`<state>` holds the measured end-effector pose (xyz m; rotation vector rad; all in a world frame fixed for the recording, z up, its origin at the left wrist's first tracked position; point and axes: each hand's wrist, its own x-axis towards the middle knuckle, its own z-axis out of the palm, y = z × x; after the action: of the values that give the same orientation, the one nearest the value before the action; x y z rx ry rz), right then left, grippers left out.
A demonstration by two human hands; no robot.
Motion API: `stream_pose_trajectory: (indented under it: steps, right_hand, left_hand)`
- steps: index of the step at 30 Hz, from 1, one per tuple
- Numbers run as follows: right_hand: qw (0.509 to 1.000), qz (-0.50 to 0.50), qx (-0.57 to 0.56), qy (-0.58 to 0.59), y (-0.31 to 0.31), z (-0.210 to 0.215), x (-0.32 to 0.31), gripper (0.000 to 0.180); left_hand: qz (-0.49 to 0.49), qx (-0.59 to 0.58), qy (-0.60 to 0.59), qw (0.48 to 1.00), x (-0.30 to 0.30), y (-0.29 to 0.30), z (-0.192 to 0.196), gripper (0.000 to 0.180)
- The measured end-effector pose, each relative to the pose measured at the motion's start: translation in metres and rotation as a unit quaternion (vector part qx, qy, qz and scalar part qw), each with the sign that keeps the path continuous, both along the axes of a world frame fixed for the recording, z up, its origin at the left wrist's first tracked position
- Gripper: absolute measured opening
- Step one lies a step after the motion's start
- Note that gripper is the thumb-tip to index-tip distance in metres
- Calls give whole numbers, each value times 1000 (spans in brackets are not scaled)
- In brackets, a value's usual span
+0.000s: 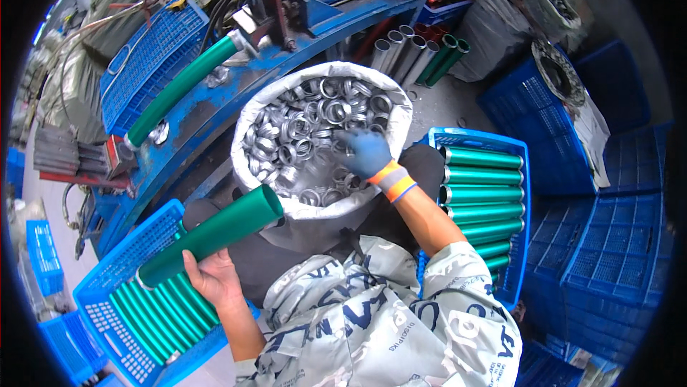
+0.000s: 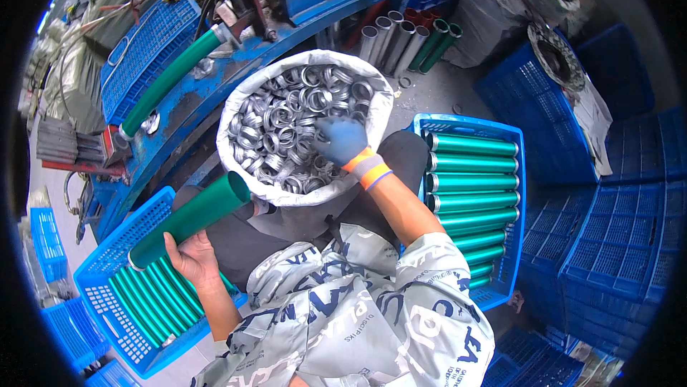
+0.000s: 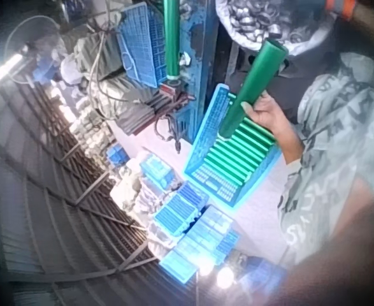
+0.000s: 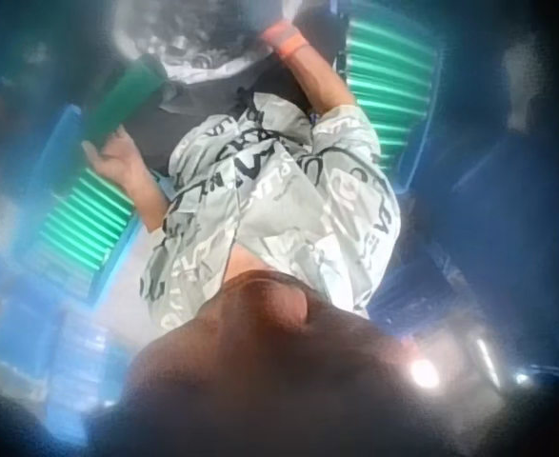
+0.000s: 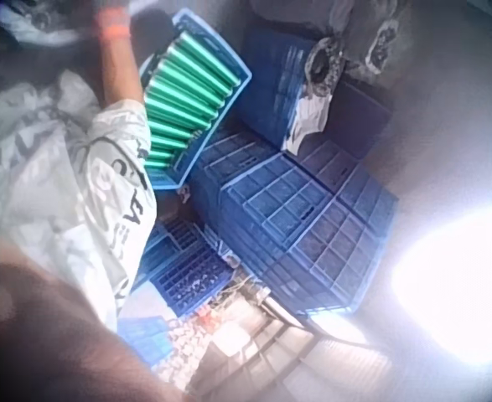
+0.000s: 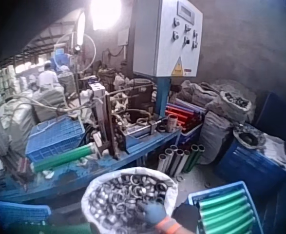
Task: Assembling metal end caps onto green tubes using a pneumatic press machine and organizing them into a storage crate.
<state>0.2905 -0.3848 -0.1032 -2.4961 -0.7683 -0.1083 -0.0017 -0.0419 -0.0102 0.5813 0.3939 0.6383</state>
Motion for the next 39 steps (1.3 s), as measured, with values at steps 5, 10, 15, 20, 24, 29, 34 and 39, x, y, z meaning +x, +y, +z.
stream_pose_trajectory:
  steps: [5, 10, 15, 20, 24, 29, 34, 39]
  right_hand:
    - [985, 42, -149, -81, 42, -60, -13, 34]
    - [988, 14, -146, -43, 51, -72, -11, 33]
    - [856, 23, 377, 354, 60, -18, -43, 28]
    - [274, 160, 701, 639, 70, 71, -88, 40]
    - [263, 150, 717, 628, 77, 86, -109, 60]
    - [202, 92, 735, 640, 91, 107, -117, 31]
    - [506, 57, 631, 585, 82, 73, -110, 25]
    - [819, 152, 483, 270, 90, 105, -110, 58]
  left_hand:
    - [-33, 29, 4, 999, 9, -6, -3, 37]
    - [-9, 6, 7, 1000, 8, -4, 3, 41]
    - [22, 2, 15, 1000, 3, 1, 10, 42]
    - [49, -17, 21, 998, 8, -1, 15, 42]
    - [47, -35, 26, 998, 7, -1, 18, 44]
    - [48, -12, 17, 999, 5, -3, 25, 46]
    - [45, -14, 19, 999, 10, -8, 33, 45]
    - [37, -20, 7, 999, 6, -5, 28, 42]
